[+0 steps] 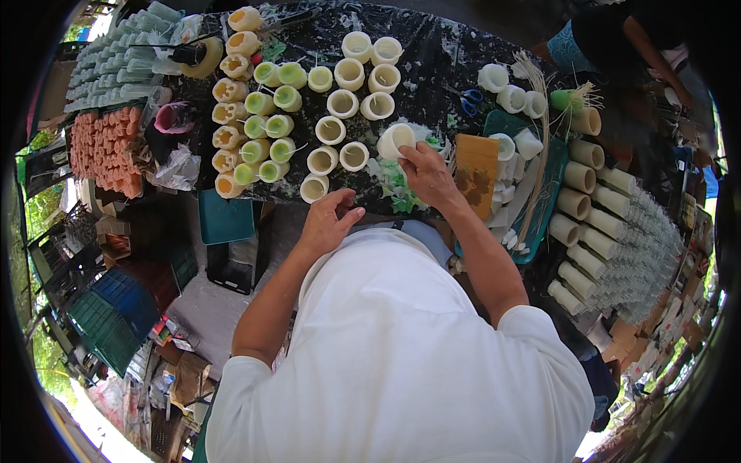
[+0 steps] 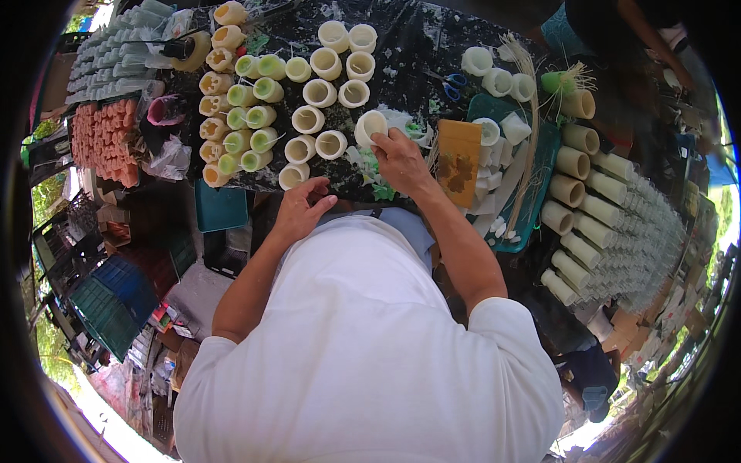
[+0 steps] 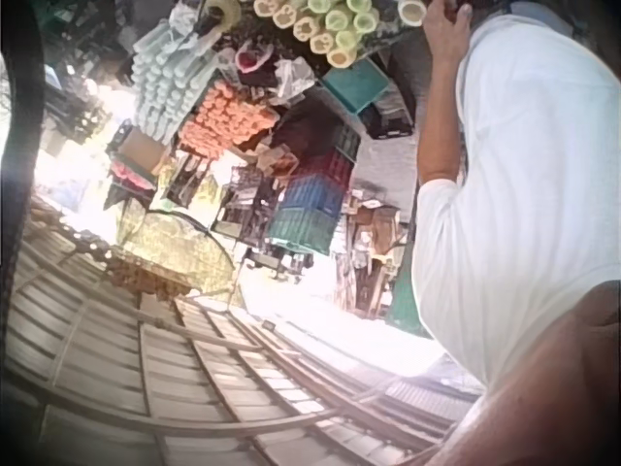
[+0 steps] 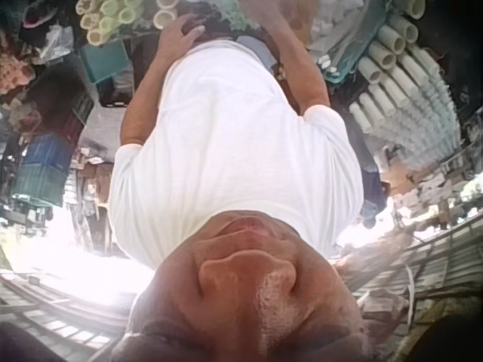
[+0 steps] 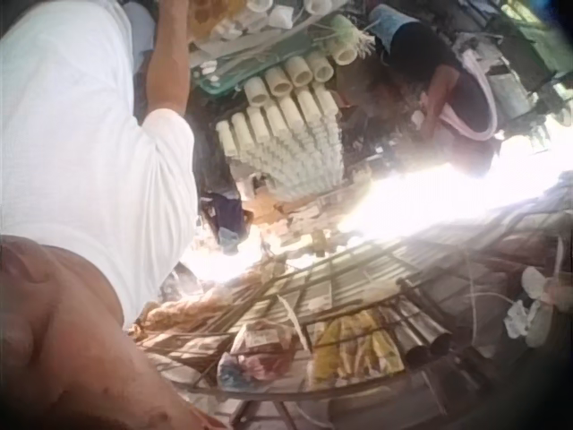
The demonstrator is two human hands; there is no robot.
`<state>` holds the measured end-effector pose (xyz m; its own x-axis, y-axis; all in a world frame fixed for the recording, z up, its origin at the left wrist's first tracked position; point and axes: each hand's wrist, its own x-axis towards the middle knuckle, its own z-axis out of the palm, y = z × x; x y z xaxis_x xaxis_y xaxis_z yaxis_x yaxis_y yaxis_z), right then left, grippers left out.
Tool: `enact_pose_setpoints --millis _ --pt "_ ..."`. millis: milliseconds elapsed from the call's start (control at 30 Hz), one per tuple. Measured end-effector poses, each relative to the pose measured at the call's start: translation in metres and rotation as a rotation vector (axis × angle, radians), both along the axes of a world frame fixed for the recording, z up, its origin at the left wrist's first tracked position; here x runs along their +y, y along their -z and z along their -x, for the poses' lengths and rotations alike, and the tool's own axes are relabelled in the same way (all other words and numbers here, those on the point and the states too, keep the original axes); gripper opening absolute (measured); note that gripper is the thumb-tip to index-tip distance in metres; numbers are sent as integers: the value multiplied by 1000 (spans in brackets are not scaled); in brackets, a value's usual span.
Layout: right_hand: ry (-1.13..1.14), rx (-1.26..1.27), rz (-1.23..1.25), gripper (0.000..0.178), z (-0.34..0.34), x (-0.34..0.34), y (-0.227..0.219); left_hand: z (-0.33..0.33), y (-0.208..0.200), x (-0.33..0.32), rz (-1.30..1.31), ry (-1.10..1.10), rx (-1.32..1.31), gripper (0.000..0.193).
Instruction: The person inserts wicks into small cylindrical candle molds and places green decorative pieces into the molds. They handle the molds and wicks by hand, arranging them on a cluttered work surface.
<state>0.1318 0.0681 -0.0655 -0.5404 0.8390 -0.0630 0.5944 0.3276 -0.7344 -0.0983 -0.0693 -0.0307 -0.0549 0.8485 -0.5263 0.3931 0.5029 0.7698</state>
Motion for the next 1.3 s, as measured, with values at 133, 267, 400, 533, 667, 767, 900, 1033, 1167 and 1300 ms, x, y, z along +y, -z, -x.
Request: enact_pose_setpoints --millis 133,267,400,533,667,767,900,1033,1167,1300 --pt "-92 36 -167 22 25 8 11 10 -4 -11 -29 -49 38 45" --pt "-159 52 -227 17 48 23 31 11 -4 -20 -39 -75 19 45" --pt "-222 -62 -201 11 58 28 53 10 -3 -23 -43 -84 2 44" --pt "-222 -45 -177 23 56 30 61 13 -2 -20 -65 -66 20 44" --pt "-6 117 -197 19 55 16 52 17 0 -13 -111 -31 55 43" --pt "103 -71 -134 21 39 -15 64 20 -2 -5 -131 -41 37 41" --pt "-35 -312 -171 23 54 -40 86 22 -3 3 -168 -16 104 36" --pt "12 -379 -166 20 63 -49 106 22 8 15 -370 11 284 29" --pt "18 -486 -54 11 59 -44 99 15 12 61 -538 103 457 24" --pt "340 88 211 27 37 -23 65 7 26 105 -558 235 556 22"
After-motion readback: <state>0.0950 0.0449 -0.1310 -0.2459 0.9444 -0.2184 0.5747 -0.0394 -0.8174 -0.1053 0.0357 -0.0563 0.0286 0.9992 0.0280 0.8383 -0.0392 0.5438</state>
